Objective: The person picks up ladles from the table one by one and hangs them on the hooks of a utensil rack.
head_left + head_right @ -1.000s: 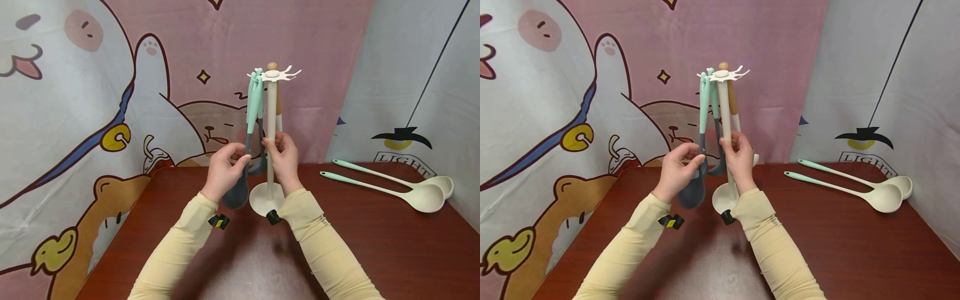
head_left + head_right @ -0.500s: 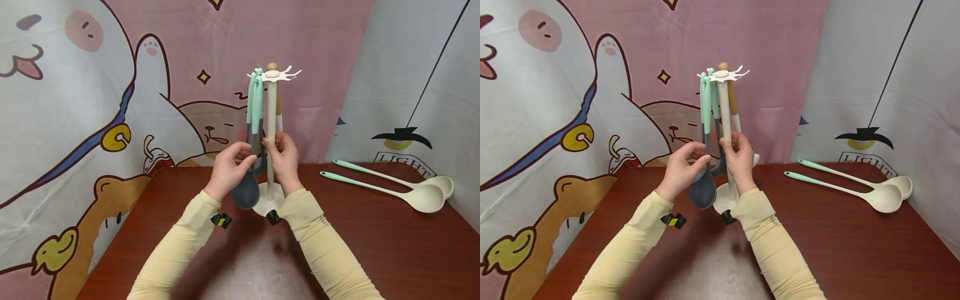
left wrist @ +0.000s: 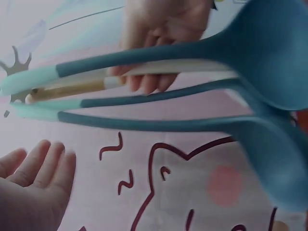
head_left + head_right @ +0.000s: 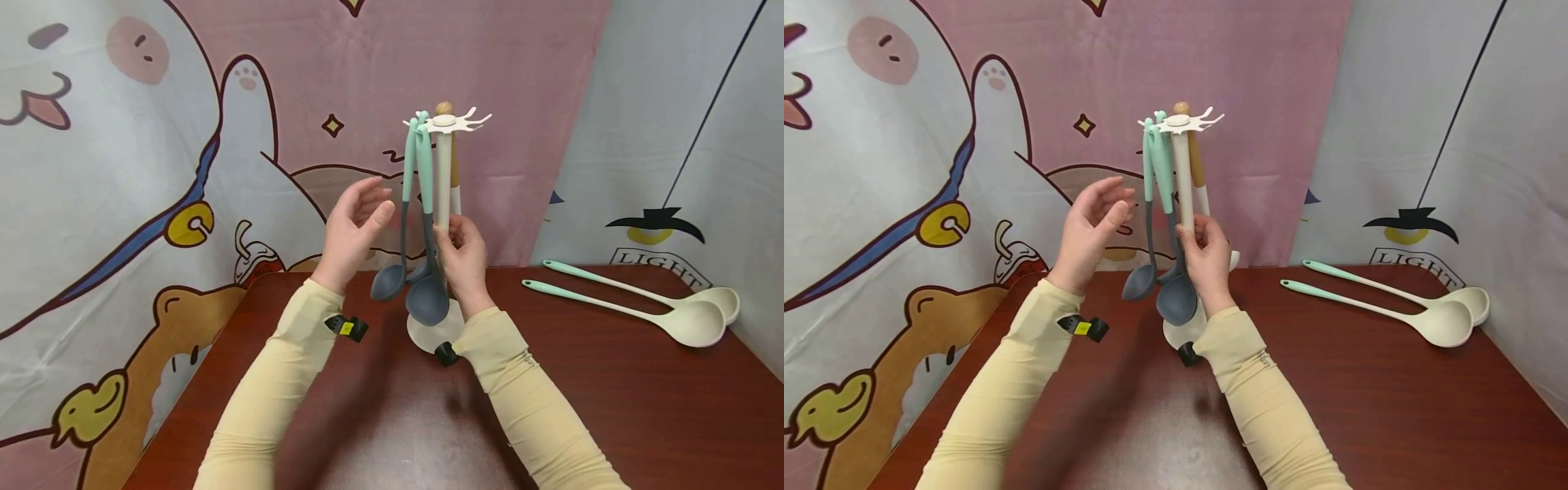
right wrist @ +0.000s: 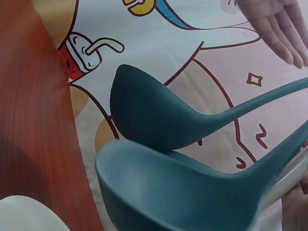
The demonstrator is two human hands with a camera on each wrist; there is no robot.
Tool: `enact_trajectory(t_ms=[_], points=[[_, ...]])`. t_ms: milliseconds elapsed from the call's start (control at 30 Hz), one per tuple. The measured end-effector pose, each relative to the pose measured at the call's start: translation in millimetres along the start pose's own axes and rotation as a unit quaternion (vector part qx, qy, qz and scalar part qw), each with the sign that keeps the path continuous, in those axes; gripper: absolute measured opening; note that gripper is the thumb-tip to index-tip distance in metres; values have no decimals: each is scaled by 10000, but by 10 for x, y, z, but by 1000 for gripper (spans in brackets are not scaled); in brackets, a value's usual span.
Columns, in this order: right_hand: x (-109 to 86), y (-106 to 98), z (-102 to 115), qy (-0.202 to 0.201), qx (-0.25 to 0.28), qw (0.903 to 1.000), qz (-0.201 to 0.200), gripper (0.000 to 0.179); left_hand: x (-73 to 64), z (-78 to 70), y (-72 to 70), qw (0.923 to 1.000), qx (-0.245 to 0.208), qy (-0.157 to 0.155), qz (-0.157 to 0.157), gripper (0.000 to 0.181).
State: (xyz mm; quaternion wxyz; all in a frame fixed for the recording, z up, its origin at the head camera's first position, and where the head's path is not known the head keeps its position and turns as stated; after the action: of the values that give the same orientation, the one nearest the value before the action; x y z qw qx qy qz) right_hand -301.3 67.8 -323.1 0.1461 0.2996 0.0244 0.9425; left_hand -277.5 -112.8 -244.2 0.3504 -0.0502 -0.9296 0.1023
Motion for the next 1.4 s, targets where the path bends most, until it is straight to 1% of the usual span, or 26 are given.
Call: enact_trajectory(t_ms=[67, 133, 200, 233, 467, 667, 700, 833, 900, 1033, 1133, 1267, 1333, 1400], points=[[-1, 4, 2, 13, 35, 10000, -4, 26, 77, -43, -25, 10000, -91, -10, 7, 78], [-1, 10, 6, 31, 56, 10000, 1, 26, 141, -84, -31, 9998, -199, -91, 30, 97], [-4, 14, 23, 50, 78, 10000, 17, 26, 193, -121, -27, 9993, -320, -201, 39, 108], [-7, 17, 39, 55, 83, 9999, 25, 25, 217, -137, -23, 9991, -354, -240, 42, 111], [-93, 12, 370, 92, -42, 9999, 31, 21, 365, -235, 44, 9969, -703, -349, 45, 119], [-97, 10, 395, 136, 30, 9999, 39, 21, 495, -319, 134, 9964, -801, -273, 92, 126], [-97, 9, 391, 128, 40, 9999, 45, 21, 514, -331, 149, 9957, -882, -260, 109, 124], [-100, 7, 387, 87, 8, 10000, 38, 21, 586, -370, 208, 9912, -1281, -315, 119, 90], [-102, 9, 392, 83, -48, 10000, 26, 21, 616, -389, 231, 9896, -1394, -332, 89, 78], [-105, 4, 410, 117, -152, 9998, 16, 21, 667, -420, 278, 9891, -1404, -431, -53, 70], [-111, 3, 423, 134, -226, 9996, 35, 21, 695, -428, 307, 9891, -1376, -466, -257, 65], [-109, 0, 436, 142, -256, 9995, 95, 21, 722, -433, 334, 9891, -1295, -424, -561, 53], [-72, -2, 332, 160, -248, 9995, 113, 22, 729, -434, 343, 9891, -1255, -391, -658, 47], [-36, -9, 220, 180, -233, 9995, 125, 23, 732, -435, 354, 9896, -1212, -270, -726, 42]])
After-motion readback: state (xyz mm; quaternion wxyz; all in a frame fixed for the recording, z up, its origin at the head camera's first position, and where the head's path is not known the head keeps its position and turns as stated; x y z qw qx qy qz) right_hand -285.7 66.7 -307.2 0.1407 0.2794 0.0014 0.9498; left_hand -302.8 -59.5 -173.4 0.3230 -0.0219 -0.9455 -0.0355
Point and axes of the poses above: each hand's wrist, its own x-axis towards the middle knuckle, its own y-axis out of the palm, z = x × y, the point moved 1 cm from there along x, towards the middle knuckle, and after that the axes turned 1 degree about -x, right-handed, at the moved point
